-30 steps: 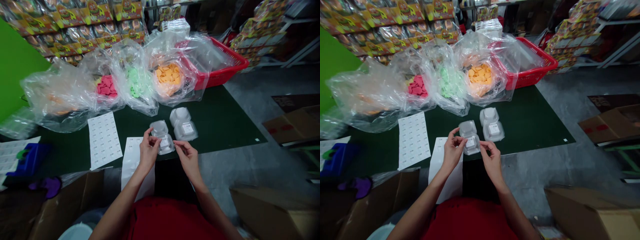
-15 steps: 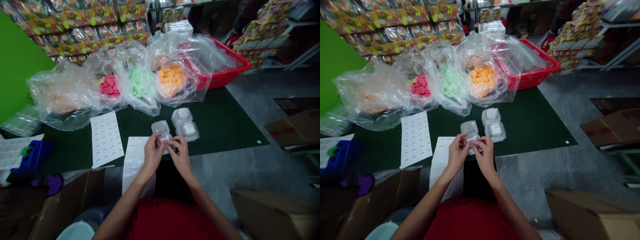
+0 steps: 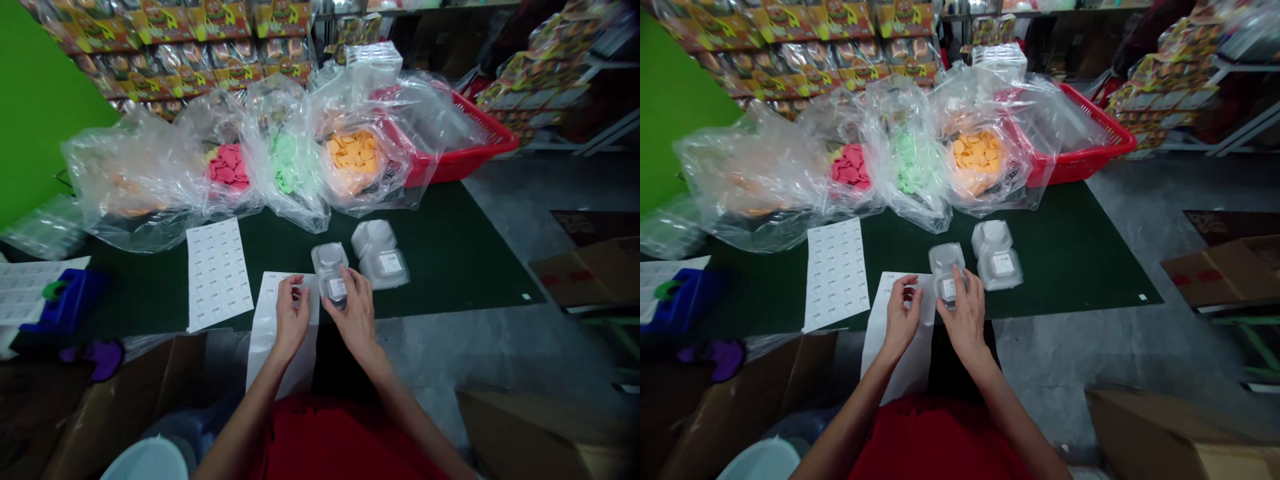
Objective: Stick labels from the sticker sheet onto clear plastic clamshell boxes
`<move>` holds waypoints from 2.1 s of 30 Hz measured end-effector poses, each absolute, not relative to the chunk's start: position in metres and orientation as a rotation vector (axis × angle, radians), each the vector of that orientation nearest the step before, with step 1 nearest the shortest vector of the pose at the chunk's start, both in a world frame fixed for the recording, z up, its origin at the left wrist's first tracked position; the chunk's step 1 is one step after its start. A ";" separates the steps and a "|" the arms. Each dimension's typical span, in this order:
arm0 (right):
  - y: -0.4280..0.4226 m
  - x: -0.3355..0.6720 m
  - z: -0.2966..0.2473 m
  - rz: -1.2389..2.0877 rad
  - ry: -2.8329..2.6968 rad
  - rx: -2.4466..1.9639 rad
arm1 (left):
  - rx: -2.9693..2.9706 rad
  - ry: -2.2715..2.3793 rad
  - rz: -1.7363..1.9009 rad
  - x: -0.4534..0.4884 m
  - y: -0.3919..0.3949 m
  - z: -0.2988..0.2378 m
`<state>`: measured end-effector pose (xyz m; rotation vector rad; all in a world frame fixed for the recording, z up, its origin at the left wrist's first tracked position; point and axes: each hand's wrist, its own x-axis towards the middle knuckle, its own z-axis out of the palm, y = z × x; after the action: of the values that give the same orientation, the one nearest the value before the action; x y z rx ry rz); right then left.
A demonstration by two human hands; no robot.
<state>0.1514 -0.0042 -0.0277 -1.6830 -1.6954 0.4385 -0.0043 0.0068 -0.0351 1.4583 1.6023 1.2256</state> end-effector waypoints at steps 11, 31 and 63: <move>-0.004 0.158 -0.037 0.769 -1.507 -1.609 | 1.453 1.520 1.210 -0.002 -0.002 -0.037; 0.042 0.264 -0.017 0.376 -1.715 -1.951 | 1.587 1.592 1.257 -0.025 0.001 -0.041; -0.051 0.099 -0.037 1.987 -0.713 -1.272 | 2.012 1.466 1.060 -0.095 -0.049 -0.024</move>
<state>0.0991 -0.0509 -0.0369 -1.2720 -0.7128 1.9868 -0.0950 -0.0490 -0.0240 2.0118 1.4663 1.0596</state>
